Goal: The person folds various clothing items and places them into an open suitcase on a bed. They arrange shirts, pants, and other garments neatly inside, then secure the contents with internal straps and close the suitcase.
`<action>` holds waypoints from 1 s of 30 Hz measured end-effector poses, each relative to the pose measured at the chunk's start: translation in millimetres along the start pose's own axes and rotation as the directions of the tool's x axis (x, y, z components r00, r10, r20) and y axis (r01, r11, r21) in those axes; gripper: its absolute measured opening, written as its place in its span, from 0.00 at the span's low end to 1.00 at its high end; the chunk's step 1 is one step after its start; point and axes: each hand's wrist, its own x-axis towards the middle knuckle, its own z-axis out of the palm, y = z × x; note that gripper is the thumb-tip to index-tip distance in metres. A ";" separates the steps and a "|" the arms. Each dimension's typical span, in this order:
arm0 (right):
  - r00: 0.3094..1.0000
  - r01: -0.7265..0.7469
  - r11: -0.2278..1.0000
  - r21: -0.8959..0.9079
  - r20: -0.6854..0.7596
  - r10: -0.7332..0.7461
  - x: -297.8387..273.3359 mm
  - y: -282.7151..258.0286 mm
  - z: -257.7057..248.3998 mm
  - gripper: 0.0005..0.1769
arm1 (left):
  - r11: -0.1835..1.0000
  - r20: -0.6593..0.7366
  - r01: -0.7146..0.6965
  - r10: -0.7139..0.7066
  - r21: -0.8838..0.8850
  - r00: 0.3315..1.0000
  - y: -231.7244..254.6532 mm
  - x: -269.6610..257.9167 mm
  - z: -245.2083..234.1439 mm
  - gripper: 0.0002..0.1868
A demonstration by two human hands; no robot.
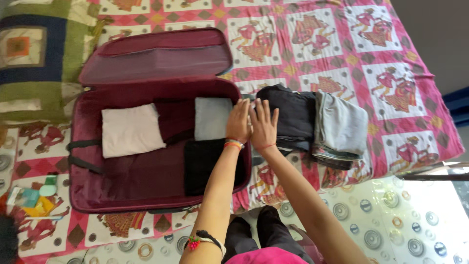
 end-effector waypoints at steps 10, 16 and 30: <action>0.938 -0.139 0.990 -0.024 0.318 0.140 -53.4 130.7 35.0 0.46 | 0.708 0.213 0.701 -0.674 -0.088 0.708 39.6 -26.8 180.1 0.37; 0.824 -0.144 0.985 0.093 0.563 0.067 -76.1 163.1 57.0 0.59 | 0.351 0.177 0.907 -0.932 0.230 0.316 31.2 -55.7 197.5 0.47; 0.801 -0.227 0.965 0.132 0.589 0.108 -61.6 158.1 52.1 0.65 | 0.109 0.093 0.993 -0.989 -0.051 0.113 16.7 -29.7 210.5 0.32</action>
